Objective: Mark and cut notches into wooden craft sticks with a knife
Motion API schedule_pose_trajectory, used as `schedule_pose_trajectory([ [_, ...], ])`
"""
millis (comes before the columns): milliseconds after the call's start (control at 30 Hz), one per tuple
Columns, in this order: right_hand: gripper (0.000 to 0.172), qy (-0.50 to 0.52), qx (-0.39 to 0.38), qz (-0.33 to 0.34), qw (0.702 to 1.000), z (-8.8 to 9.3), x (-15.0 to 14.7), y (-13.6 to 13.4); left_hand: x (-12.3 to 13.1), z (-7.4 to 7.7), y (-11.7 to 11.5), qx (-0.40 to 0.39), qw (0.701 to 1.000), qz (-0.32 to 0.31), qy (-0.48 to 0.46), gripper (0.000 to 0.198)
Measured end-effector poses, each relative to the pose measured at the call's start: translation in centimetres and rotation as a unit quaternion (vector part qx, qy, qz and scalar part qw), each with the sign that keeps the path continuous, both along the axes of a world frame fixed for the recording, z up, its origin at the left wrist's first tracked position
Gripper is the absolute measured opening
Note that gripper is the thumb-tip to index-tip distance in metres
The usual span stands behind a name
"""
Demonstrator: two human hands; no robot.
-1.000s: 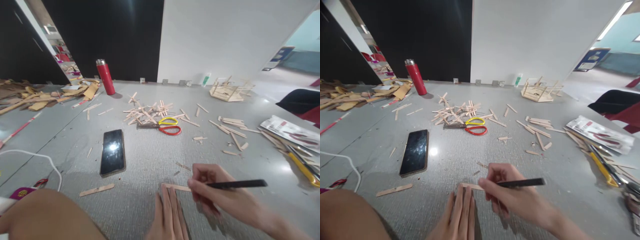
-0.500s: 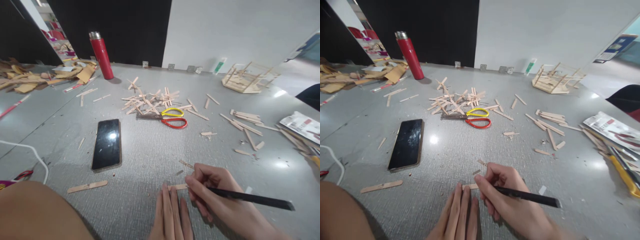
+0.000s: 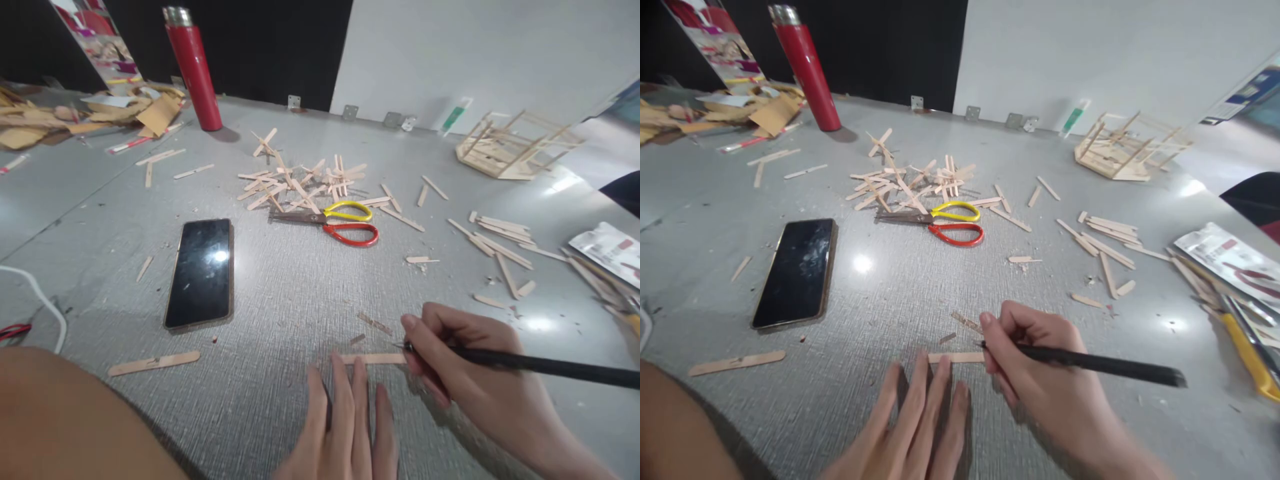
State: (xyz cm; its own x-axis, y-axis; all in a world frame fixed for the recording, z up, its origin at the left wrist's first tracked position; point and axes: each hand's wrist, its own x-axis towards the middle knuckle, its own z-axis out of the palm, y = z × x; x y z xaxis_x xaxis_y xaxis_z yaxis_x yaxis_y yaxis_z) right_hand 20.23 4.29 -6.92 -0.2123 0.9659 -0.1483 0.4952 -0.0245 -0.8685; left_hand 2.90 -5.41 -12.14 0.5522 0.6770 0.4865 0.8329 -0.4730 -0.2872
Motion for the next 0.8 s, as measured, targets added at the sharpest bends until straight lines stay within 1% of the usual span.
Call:
schedule_pose_trajectory([
  [67, 0.052, -0.018, 0.025, -0.006, 1.0, 0.3, 0.1, 0.4, -0.1, 0.1, 0.1, -0.012, 1.0, -0.007, 0.002, 0.032],
  [133, 0.052, -0.026, 0.052, -0.028, 0.998, 0.6, 0.1, 0.7, -0.2, 0.1, 0.2, -0.014, 1.0, -0.007, -0.005, 0.032],
  [200, 0.052, -0.031, 0.082, -0.054, 0.995, 0.8, 0.1, 0.9, -0.1, -0.1, 0.2, -0.012, 1.0, -0.004, -0.013, 0.032],
  [267, 0.051, -0.036, 0.092, -0.057, 0.993, 0.7, 0.1, 0.8, 0.0, -0.4, 0.1, -0.006, 1.0, -0.003, -0.022, 0.032],
  [400, 0.049, -0.041, 0.065, 0.008, 0.997, -0.4, -0.2, -0.1, 0.2, -1.0, 0.0, 0.029, 0.999, -0.017, -0.034, 0.031],
  [467, 0.05, -0.052, 0.068, 0.044, 0.995, -1.1, -0.5, -0.5, 0.1, -1.0, 0.0, 0.021, 0.999, -0.023, -0.029, 0.033],
  [533, 0.049, -0.067, 0.074, 0.069, 0.993, -1.7, -0.9, -0.7, -0.1, -0.8, 0.0, -0.003, 1.0, -0.024, -0.015, 0.035],
  [600, 0.047, -0.07, 0.061, 0.08, 0.992, -1.9, -1.1, -0.8, -0.2, -0.5, 0.1, -0.017, 1.0, -0.024, -0.005, 0.036],
  [700, 0.047, -0.062, 0.03, 0.08, 0.994, -2.1, -1.2, -0.8, -0.2, -0.3, 0.2, -0.016, 1.0, -0.024, -0.006, 0.036],
  [800, 0.049, -0.065, 0.034, 0.078, 0.994, -2.0, -1.1, -0.8, 0.1, -0.5, 0.2, -0.012, 1.0, -0.021, -0.013, 0.036],
])
